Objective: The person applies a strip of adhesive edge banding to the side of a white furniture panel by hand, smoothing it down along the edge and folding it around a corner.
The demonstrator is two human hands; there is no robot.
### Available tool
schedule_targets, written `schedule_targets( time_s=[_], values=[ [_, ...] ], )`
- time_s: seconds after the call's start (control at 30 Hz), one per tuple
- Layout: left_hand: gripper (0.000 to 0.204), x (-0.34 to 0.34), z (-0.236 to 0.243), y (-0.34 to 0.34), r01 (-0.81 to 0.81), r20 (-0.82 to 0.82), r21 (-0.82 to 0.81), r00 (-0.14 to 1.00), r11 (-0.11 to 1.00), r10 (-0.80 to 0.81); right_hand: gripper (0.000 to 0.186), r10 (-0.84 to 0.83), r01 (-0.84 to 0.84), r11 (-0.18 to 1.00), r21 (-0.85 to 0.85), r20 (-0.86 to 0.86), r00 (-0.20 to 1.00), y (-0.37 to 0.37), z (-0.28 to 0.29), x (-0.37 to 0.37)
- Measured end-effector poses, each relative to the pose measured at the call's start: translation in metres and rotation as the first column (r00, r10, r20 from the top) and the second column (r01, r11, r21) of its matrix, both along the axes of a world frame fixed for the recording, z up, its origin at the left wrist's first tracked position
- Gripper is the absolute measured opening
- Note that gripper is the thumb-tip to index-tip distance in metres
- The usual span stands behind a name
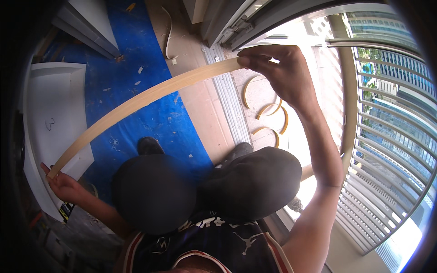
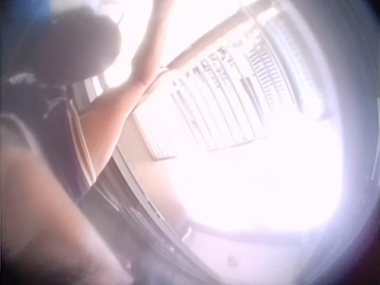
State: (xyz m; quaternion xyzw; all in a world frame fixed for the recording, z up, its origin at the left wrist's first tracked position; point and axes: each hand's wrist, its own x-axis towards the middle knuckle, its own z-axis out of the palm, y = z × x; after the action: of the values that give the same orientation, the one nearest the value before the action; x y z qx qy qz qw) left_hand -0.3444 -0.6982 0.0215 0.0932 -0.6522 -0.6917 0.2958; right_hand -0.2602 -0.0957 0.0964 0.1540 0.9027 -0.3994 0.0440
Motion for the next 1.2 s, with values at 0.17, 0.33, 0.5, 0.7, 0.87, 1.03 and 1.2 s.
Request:
schedule_targets(
  time_s=[0.17, 0.33, 0.5, 0.7, 0.87, 1.03, 1.2],
  values=[
    [0.053, 0.000, -0.001, -0.002, 0.002, -0.013, 0.016, 1.000, 1.000, -0.002, 0.026, 0.004, -0.004, 1.000, 0.009, -0.008, 1.000, -0.003, 0.001, 0.002],
    [0.052, 0.000, 0.000, 0.000, 0.015, -0.004, 0.028, 1.000, 0.999, -0.015, 0.031, 0.362, -0.241, 0.895, 0.374, -0.297, 0.883, -0.003, -0.004, 0.002],
    [0.056, -0.001, 0.006, 0.011, -0.022, 0.012, 0.051, 1.000, 0.998, 0.021, 0.041, 0.505, -0.337, 0.826, 0.452, -0.328, 0.798, -0.004, -0.008, 0.000],
    [0.056, -0.002, 0.009, 0.015, -0.019, -0.001, 0.070, 1.000, 0.997, 0.019, 0.036, 0.578, -0.420, 0.794, 0.440, -0.330, 0.746, -0.006, -0.011, -0.008],
    [0.053, -0.002, 0.004, 0.007, 0.021, -0.032, 0.110, 0.999, 0.994, -0.018, 0.032, 0.626, -0.438, 0.753, 0.491, -0.331, 0.706, -0.004, -0.012, -0.010],
    [0.053, -0.002, 0.003, 0.004, 0.026, -0.041, 0.123, 0.999, 0.992, -0.022, 0.031, 0.631, -0.436, 0.748, 0.500, -0.331, 0.702, -0.003, -0.014, -0.009],
    [0.051, 0.000, 0.005, 0.009, 0.000, -0.013, 0.097, 1.000, 0.995, 0.002, 0.034, 0.626, -0.446, 0.750, 0.489, -0.306, 0.717, -0.004, -0.008, -0.011]
  ],
)
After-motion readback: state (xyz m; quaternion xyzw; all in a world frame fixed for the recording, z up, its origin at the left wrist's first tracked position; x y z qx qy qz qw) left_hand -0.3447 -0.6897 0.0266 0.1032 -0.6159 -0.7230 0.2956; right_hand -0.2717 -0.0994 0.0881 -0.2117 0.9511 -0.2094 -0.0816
